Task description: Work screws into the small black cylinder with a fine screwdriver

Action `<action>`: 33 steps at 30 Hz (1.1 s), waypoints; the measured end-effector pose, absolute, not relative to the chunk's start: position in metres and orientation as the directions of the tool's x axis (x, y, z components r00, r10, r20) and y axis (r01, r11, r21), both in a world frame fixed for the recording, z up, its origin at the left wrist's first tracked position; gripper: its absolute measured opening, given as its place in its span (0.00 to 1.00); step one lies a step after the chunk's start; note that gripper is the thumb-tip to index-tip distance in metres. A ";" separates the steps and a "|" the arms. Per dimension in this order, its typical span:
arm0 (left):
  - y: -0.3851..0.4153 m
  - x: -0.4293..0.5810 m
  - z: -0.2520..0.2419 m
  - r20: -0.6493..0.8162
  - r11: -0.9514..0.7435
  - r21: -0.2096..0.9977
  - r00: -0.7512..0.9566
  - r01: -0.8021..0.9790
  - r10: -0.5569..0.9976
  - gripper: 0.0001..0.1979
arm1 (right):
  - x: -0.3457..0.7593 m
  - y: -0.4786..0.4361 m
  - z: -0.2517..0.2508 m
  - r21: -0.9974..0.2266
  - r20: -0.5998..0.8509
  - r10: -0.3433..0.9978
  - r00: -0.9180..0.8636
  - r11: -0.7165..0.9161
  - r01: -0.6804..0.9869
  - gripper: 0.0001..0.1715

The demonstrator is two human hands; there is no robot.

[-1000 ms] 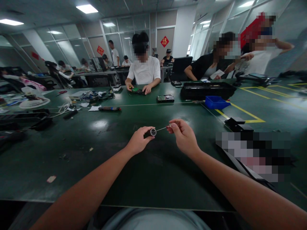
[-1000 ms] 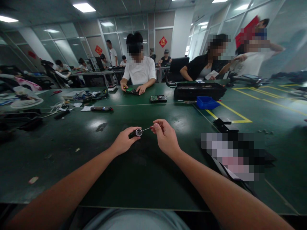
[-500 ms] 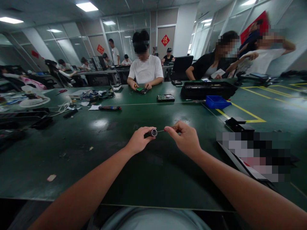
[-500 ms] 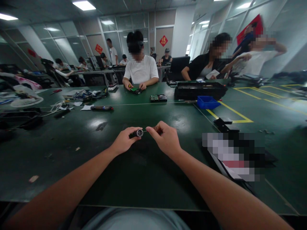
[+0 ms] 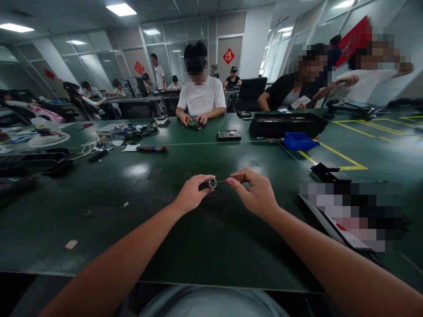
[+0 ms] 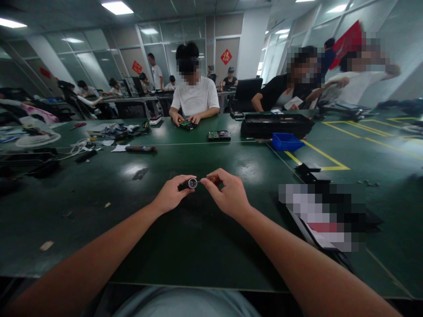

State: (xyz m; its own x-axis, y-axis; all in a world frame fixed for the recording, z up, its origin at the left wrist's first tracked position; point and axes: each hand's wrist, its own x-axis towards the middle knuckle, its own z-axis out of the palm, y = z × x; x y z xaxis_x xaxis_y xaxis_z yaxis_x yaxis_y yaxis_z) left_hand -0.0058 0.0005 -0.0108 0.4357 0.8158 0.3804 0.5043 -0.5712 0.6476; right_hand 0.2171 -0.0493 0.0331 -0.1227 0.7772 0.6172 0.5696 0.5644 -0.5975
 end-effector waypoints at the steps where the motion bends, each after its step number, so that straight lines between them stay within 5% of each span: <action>1: 0.001 -0.006 -0.011 0.382 -0.572 0.648 0.435 0.504 0.815 0.20 | 0.217 -0.050 0.033 -0.597 0.616 0.778 -0.123 0.564 0.570 0.10; 13: 0.001 -0.006 -0.010 0.378 -0.564 0.653 0.428 0.506 0.821 0.20 | 0.215 -0.050 0.032 -0.597 0.608 0.765 -0.212 0.617 0.513 0.08; 21: -0.003 -0.004 -0.006 0.372 -0.568 0.655 0.441 0.499 0.817 0.20 | 0.215 -0.050 0.032 -0.661 0.551 0.828 -0.109 0.512 0.548 0.21; 33: -0.001 -0.005 -0.007 0.380 -0.551 0.662 0.406 0.508 0.831 0.21 | 0.214 -0.052 0.035 -0.616 0.528 0.829 -0.184 0.523 0.589 0.15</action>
State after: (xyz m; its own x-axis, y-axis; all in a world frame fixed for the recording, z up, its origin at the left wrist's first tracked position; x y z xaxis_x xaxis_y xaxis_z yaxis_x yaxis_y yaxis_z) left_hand -0.0047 -0.0011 -0.0073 0.4059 0.8311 0.3800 0.5080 -0.5509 0.6622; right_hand 0.2141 -0.0524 0.0353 -0.1839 0.8289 0.5283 0.5887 0.5233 -0.6161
